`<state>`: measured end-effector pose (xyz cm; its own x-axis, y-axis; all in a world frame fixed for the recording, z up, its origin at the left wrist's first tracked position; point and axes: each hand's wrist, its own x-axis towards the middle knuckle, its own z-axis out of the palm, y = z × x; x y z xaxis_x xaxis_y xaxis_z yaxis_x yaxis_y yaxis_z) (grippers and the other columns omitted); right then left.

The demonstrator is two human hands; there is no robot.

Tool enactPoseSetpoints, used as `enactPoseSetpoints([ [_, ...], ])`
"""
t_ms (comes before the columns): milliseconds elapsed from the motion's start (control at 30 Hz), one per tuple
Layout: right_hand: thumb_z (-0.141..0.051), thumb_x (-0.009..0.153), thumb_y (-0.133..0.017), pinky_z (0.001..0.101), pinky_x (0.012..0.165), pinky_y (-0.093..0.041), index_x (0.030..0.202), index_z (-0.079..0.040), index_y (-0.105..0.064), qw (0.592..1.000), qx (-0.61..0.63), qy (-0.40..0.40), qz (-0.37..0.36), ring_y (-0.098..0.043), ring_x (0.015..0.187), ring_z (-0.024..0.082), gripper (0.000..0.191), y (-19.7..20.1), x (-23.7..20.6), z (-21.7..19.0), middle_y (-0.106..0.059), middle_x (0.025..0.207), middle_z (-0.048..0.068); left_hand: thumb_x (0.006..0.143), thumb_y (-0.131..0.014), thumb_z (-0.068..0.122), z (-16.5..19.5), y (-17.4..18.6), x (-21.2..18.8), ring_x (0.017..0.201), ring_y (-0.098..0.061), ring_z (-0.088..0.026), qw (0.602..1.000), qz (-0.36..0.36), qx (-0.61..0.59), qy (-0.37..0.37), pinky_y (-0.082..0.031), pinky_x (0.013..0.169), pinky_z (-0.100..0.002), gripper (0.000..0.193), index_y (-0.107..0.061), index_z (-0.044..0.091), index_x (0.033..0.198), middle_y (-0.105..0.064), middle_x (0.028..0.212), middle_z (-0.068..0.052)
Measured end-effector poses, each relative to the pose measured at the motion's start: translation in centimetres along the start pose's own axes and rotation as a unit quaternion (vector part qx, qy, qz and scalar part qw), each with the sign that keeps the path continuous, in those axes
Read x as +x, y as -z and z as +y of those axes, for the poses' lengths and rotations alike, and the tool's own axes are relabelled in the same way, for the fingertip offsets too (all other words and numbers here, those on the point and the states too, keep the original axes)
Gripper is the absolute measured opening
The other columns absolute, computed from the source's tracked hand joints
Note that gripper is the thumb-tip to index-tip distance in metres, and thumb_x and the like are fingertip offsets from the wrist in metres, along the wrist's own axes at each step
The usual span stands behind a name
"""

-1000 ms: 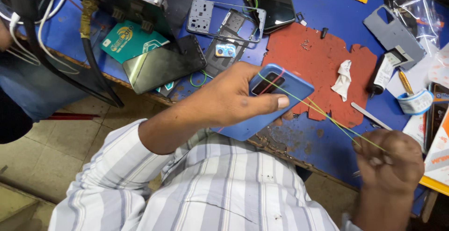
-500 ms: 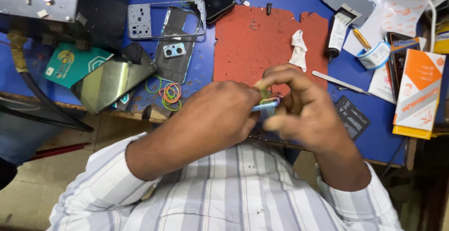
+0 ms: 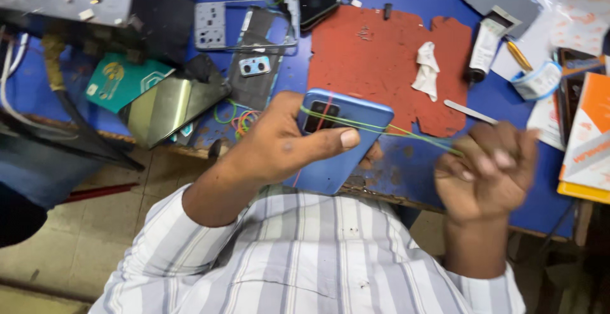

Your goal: The person applies adhesive to a smartphone chassis, attaches a blue back cover, and then uses a utility knife to cut a screen protector. The person wipes the screen with a cloth and secures the back cover with a rubber band.

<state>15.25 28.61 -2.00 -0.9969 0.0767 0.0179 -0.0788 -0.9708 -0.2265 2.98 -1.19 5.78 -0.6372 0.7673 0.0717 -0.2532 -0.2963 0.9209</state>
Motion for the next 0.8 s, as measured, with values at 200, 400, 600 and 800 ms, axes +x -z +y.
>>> enactPoseSetpoints([
  [200,-0.012,0.100,-0.061,0.0266,0.050,-0.058,0.121,-0.003,-0.058,0.992,-0.119,-0.037,0.014,-0.069,0.076,0.014,0.023,-4.9,2.9,3.2,-0.060,0.140,0.018,0.094,-0.068,0.008,1.2,-2.0,0.5,0.072,-0.072,-0.015,0.963,0.006,0.268,-0.034,-0.058,0.067,-0.031,0.025,-0.075,0.002,0.118,-0.079,0.088,-0.009],
  [400,0.001,0.081,-0.080,0.0199,0.055,-0.055,0.120,0.000,-0.055,0.820,-0.550,-0.102,-0.122,-0.066,0.076,0.010,0.046,-8.1,3.9,4.7,-0.053,0.126,0.015,0.081,-0.070,0.007,1.6,-4.5,1.1,0.087,-0.072,-0.037,0.833,-0.015,0.553,0.014,-0.056,0.076,-0.047,0.023,-0.071,0.001,0.103,-0.074,0.094,-0.019],
  [600,0.003,0.090,-0.077,0.0243,0.067,-0.060,0.118,-0.005,-0.054,0.767,-0.634,0.084,-0.048,-0.070,0.085,0.014,0.036,-6.4,2.9,4.8,-0.057,0.126,0.012,0.091,-0.070,0.018,1.1,-3.4,1.2,0.074,-0.072,-0.033,0.858,0.031,0.495,0.133,-0.054,0.068,-0.042,0.022,-0.075,0.008,0.110,-0.076,0.087,-0.018],
  [800,0.000,0.109,-0.071,0.0266,0.073,-0.061,0.115,0.000,-0.059,0.798,-0.574,0.182,0.007,-0.073,0.083,0.017,0.013,-4.3,1.9,4.7,-0.071,0.106,0.015,0.102,-0.065,0.021,-1.3,-1.2,1.5,0.088,-0.073,-0.018,0.990,0.056,0.093,0.084,-0.060,0.080,-0.034,0.028,-0.073,-0.004,0.113,-0.077,0.096,-0.010],
])
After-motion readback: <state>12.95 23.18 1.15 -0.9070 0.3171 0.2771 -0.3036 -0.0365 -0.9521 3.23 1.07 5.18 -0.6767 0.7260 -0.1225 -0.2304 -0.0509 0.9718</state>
